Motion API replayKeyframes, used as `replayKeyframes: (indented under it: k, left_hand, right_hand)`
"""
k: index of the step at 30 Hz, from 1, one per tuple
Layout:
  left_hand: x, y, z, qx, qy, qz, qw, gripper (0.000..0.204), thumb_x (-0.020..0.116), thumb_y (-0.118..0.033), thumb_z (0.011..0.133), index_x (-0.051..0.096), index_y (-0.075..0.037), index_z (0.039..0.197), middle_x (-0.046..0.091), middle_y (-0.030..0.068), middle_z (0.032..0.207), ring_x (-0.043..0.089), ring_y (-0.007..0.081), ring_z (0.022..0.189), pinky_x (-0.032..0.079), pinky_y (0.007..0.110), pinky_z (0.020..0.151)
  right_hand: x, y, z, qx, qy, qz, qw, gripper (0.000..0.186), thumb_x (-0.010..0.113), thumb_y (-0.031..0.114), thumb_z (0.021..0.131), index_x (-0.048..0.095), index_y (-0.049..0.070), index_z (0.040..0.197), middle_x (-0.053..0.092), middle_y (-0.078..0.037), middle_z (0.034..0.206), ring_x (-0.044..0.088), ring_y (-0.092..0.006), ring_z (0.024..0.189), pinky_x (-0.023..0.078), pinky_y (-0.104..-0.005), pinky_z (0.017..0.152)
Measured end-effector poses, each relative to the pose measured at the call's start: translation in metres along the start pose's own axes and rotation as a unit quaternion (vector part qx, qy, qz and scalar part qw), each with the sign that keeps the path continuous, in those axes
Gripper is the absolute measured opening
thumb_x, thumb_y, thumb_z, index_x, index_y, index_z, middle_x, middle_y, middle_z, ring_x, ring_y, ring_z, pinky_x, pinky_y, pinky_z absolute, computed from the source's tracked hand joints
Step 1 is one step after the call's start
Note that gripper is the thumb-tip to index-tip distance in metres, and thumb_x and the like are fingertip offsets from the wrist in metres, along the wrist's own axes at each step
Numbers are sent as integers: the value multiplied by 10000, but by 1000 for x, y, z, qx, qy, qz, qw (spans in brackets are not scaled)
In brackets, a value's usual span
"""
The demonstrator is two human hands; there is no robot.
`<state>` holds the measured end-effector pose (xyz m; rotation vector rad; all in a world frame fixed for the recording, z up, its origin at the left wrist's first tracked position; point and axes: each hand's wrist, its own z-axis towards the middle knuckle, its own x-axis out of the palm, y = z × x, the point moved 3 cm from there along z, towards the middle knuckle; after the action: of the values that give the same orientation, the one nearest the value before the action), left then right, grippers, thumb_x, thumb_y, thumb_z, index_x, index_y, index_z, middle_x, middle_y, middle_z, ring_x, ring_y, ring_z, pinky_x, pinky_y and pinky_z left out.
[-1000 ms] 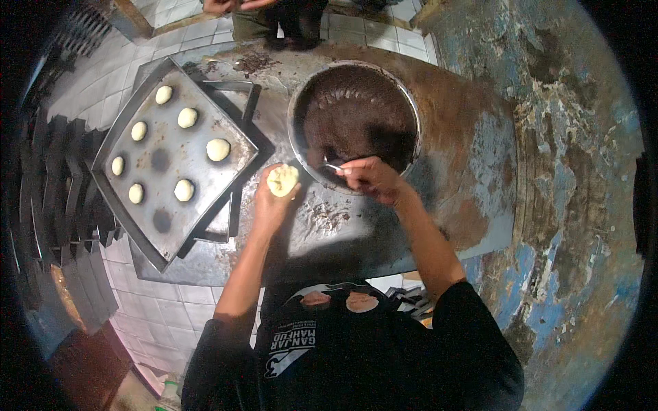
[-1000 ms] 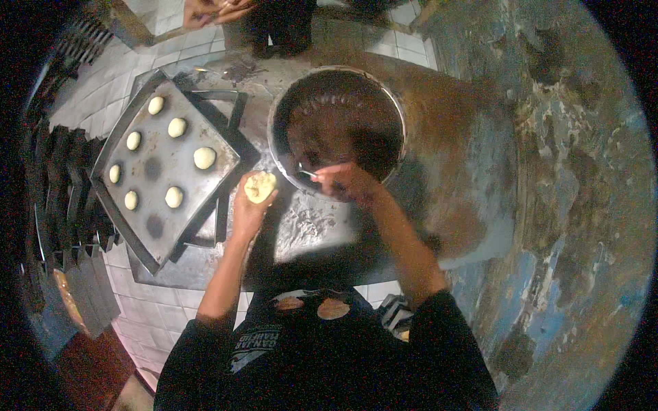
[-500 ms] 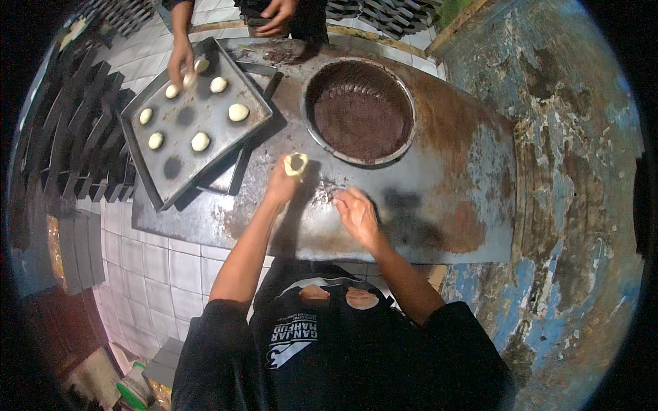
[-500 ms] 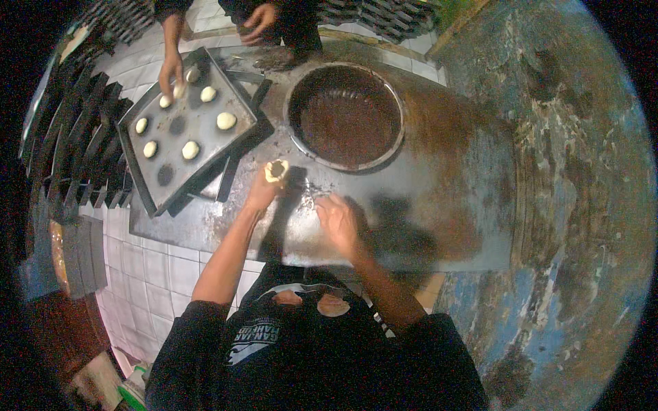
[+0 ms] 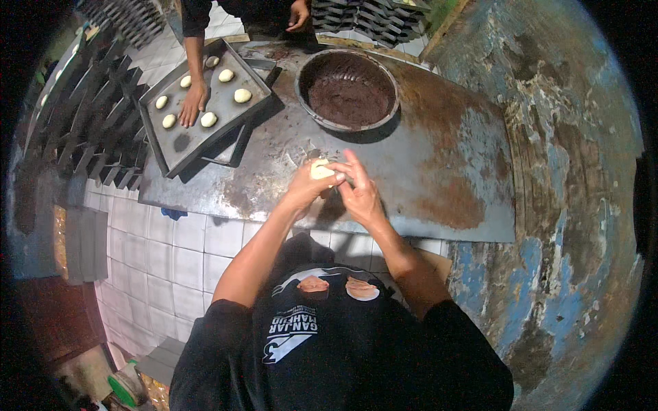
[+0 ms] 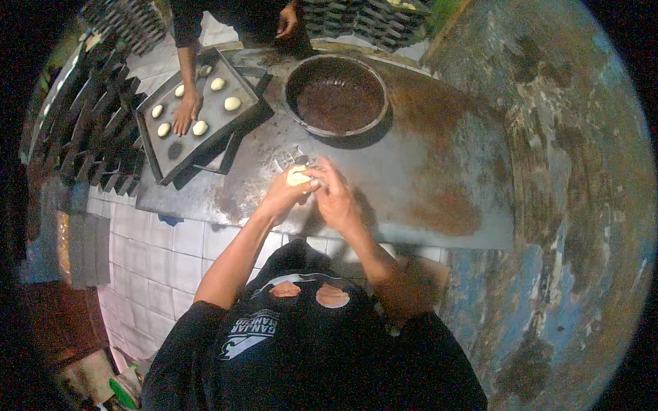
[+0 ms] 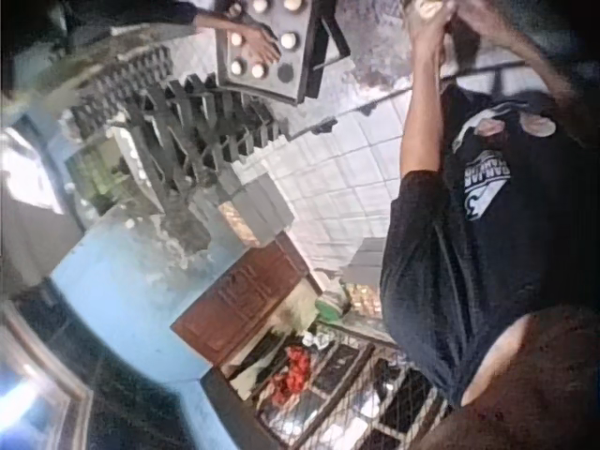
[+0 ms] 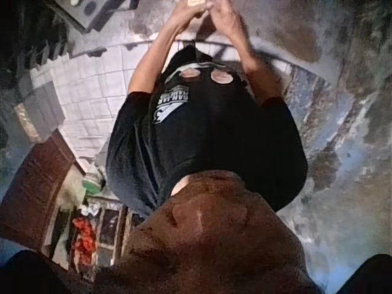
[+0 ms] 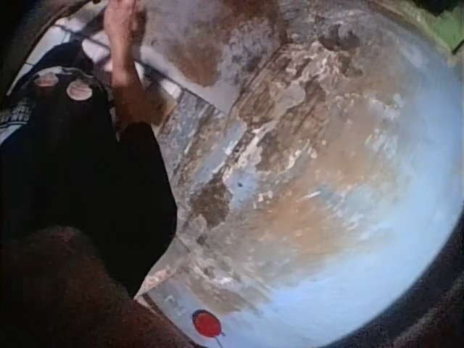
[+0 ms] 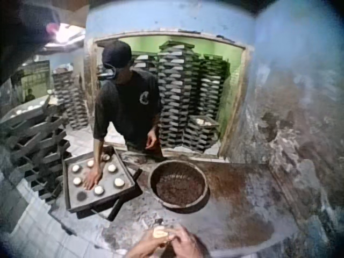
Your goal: The person fills small pieces of dough with a chocolate mixture using a spoon, rolls them into buns by hand, and places them onto a metal baking tray.
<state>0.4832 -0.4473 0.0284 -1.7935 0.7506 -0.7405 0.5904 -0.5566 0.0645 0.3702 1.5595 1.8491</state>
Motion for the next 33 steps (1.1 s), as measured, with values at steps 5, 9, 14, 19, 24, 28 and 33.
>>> replayKeyframes:
  k: [5, 9, 14, 19, 24, 28, 33]
  left_hand:
    - [7, -11, -26, 155, -111, 3, 982, 358, 658, -311, 976, 680, -12, 1172, 694, 120, 1156, 647, 185, 975, 502, 322, 893]
    - [5, -40, -67, 196, -98, 171, 961, 444, 662, -276, 964, 632, -46, 1343, 654, 153, 1299, 635, 243, 1114, 472, 348, 994]
    - [-46, -23, -91, 217, 54, 259, 940, 477, 652, -145, 926, 599, -77, 1395, 682, 119, 1238, 618, 179, 1072, 489, 326, 942]
    - [-86, -36, -112, 63, -128, 13, 990, 629, 360, -580, 1056, 609, -115, 1397, 573, 81, 1437, 545, 202, 1269, 389, 368, 1091]
    - [-121, -30, -111, 124, -179, -246, 944, 746, 369, -626, 1030, 312, -134, 1589, 518, 108, 1485, 510, 224, 1281, 314, 375, 1152]
    - [-190, -36, -109, 158, -305, -92, 935, 631, 460, -534, 1042, 493, -91, 1489, 647, 110, 1306, 569, 183, 1170, 391, 335, 1087]
    - [-266, -41, -104, 122, -293, -279, 906, 579, 451, -473, 1064, 491, -66, 1473, 465, 156, 1522, 335, 243, 1466, 272, 346, 1180]
  right_hand:
    - [20, -5, -17, 72, -5, 114, 991, 379, 686, 66, 914, 580, 10, 1273, 660, -103, 1137, 631, -211, 1056, 496, -369, 954]
    - [14, -28, -5, 192, 146, 304, 922, 314, 723, 81, 889, 650, 7, 1185, 669, -58, 1101, 615, -150, 1008, 506, -303, 902]
    - [49, 77, -10, -107, 349, -75, 928, 190, 678, 104, 901, 735, -5, 1046, 733, -106, 910, 699, -225, 920, 538, -364, 863]
    - [99, 68, -12, -255, 77, -72, 961, 348, 704, 102, 913, 607, -13, 1227, 627, -171, 1201, 620, -290, 1108, 491, -365, 971]
    - [188, 45, -20, -139, 150, -20, 979, 452, 703, 265, 949, 538, -4, 1273, 604, -149, 1207, 604, -245, 1120, 485, -365, 976]
    - [266, 65, -2, 291, 266, 402, 826, 436, 519, 405, 1055, 515, 30, 1278, 604, -86, 1233, 593, -181, 1160, 460, -344, 1028]
    - [345, 78, 39, 356, 332, 369, 791, 384, 546, 332, 1053, 524, 25, 1283, 646, -91, 1138, 637, -167, 1051, 515, -316, 902]
